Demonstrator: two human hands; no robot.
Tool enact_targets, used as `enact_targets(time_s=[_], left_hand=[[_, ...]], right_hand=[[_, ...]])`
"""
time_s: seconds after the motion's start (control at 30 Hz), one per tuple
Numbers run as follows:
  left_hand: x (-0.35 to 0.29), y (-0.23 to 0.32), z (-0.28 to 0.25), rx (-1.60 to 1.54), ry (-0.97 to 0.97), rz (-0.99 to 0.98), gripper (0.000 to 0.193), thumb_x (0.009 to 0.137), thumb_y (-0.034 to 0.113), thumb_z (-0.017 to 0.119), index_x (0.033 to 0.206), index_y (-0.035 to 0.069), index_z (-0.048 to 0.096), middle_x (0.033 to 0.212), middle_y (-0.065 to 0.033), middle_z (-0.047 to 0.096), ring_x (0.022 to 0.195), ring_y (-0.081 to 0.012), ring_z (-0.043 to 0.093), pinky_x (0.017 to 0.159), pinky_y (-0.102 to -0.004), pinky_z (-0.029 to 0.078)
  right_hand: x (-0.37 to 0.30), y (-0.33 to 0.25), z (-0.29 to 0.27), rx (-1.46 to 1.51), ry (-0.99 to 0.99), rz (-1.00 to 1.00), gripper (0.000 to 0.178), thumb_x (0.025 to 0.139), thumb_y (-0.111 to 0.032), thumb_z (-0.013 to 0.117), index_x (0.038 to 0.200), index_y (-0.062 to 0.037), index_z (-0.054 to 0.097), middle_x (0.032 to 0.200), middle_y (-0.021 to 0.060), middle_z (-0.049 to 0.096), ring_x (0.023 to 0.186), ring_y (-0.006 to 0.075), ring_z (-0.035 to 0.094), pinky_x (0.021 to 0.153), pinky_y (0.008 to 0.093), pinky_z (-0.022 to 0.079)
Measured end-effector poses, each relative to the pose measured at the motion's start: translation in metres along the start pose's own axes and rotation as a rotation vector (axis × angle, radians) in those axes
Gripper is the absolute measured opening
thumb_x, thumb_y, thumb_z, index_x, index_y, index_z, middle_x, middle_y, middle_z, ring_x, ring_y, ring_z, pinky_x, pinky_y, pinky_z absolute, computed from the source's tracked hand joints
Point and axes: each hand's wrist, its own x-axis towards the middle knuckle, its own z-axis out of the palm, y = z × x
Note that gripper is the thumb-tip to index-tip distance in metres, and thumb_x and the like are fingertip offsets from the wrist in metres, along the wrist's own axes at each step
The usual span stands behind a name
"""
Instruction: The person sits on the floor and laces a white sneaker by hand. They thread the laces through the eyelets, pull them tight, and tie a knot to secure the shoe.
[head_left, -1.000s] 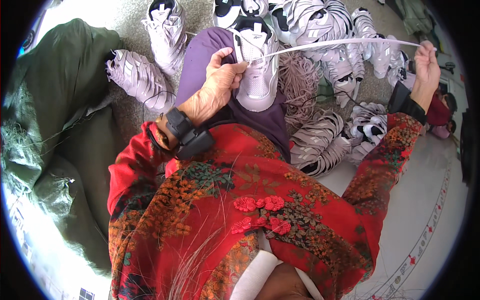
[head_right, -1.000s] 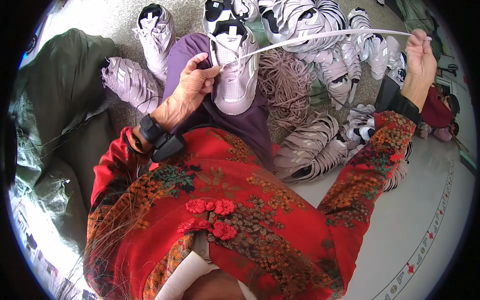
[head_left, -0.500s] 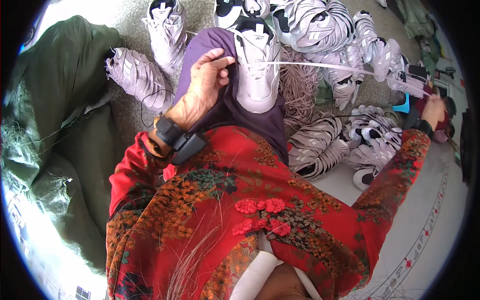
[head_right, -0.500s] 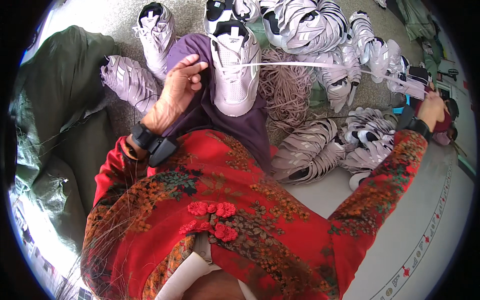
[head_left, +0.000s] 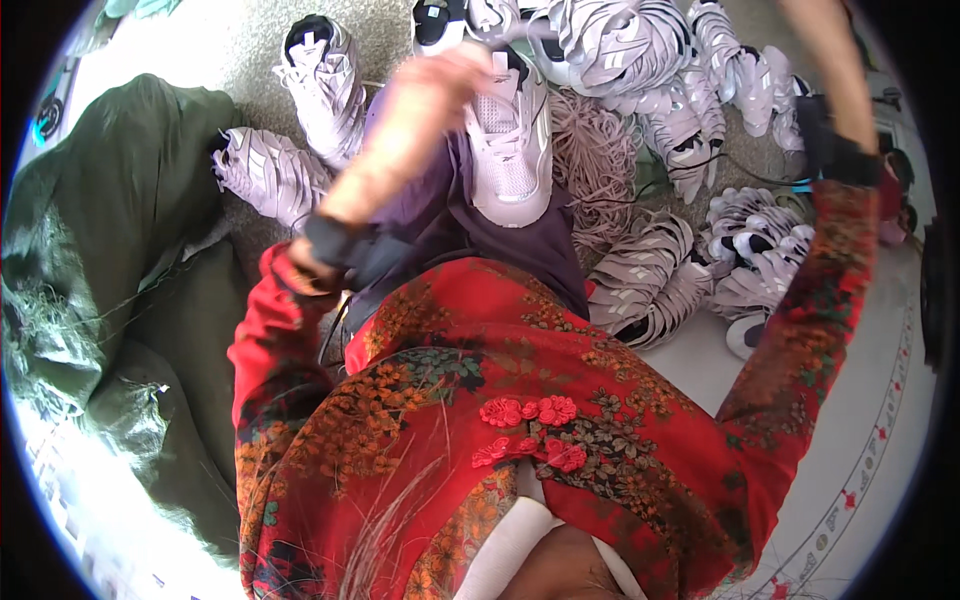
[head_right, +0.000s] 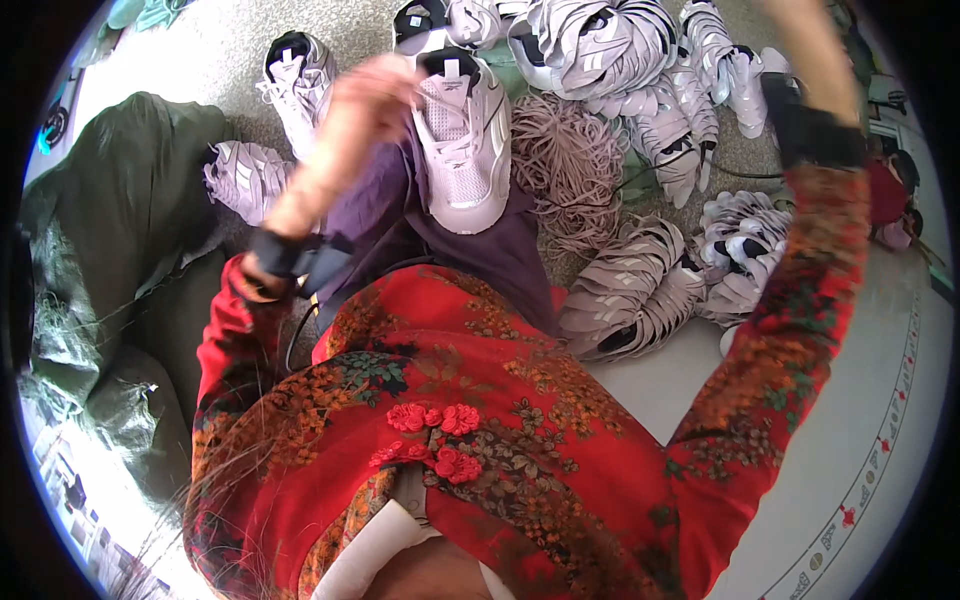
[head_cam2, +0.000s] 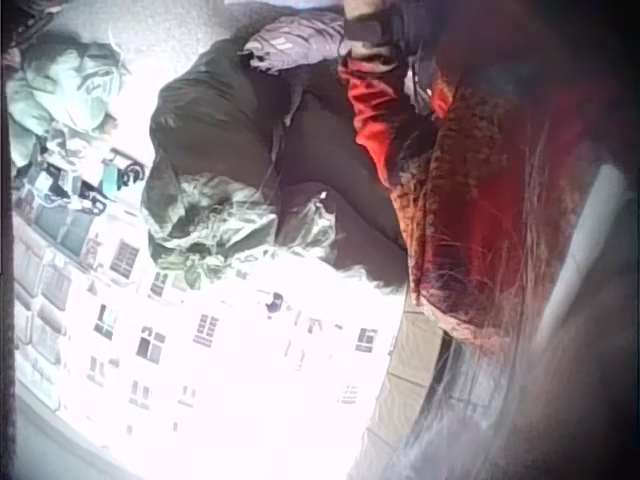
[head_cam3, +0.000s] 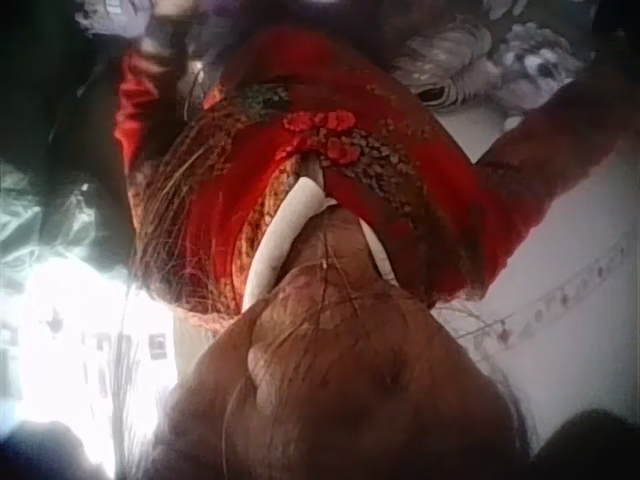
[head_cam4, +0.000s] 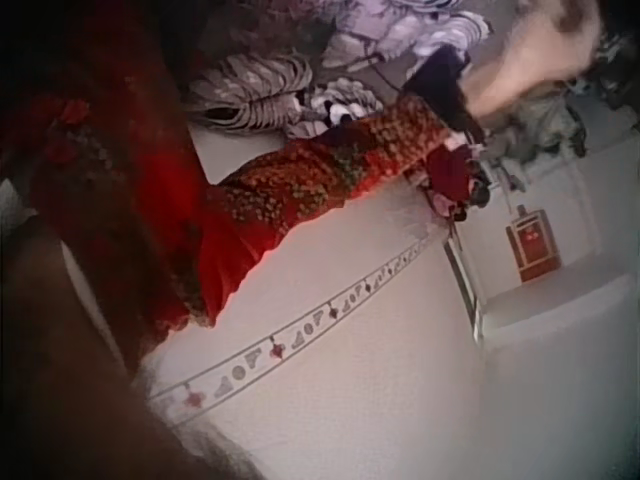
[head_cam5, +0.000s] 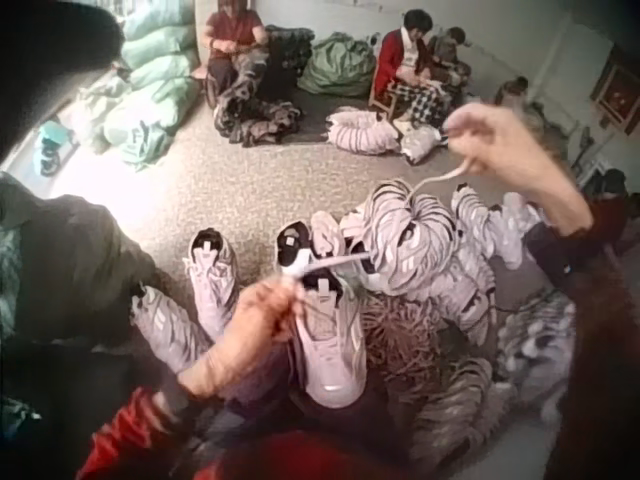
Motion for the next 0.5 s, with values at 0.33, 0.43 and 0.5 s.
enact_targets(time_s=[0.33, 0.43, 0.5], left_hand=[[-0.102, 0.002, -0.182, -0.324, 0.618, -0.139, 0.016, 0.095, 0.019, 0.048, 0.101, 0.007, 0.055, 0.084, -0.0035, 0.059, 0.065, -0.0093, 0.048, 0.055, -0.0198, 0.039], [-0.122, -0.03, -0.174, 0.141, 0.655, -0.596, 0.035, 0.086, 0.034, 0.06, 0.111, 0.01, 0.056, 0.091, -0.0037, 0.064, 0.069, -0.0096, 0.058, 0.055, -0.0226, 0.045], [-0.123, -0.053, -0.164, 0.479, 0.472, -0.668, 0.038, 0.086, 0.028, 0.059, 0.116, 0.004, 0.055, 0.089, -0.0069, 0.065, 0.065, -0.0127, 0.062, 0.053, -0.0253, 0.047]], right_hand=[[-0.113, -0.046, 0.252, -0.287, -0.27, -0.29, 0.015, 0.075, -0.011, 0.061, 0.085, -0.0036, 0.053, 0.089, 0.0113, 0.047, 0.09, 0.0282, 0.048, 0.074, 0.0371, 0.043], [-0.118, -0.053, 0.249, -0.137, -0.38, -0.3, 0.014, 0.081, -0.012, 0.058, 0.087, -0.0034, 0.049, 0.088, 0.0112, 0.048, 0.087, 0.0284, 0.049, 0.074, 0.0368, 0.043], [-0.116, -0.058, 0.249, 0.061, -0.316, -0.3, 0.012, 0.081, -0.009, 0.057, 0.085, -0.0035, 0.047, 0.082, 0.0103, 0.05, 0.081, 0.029, 0.052, 0.07, 0.0361, 0.044]])
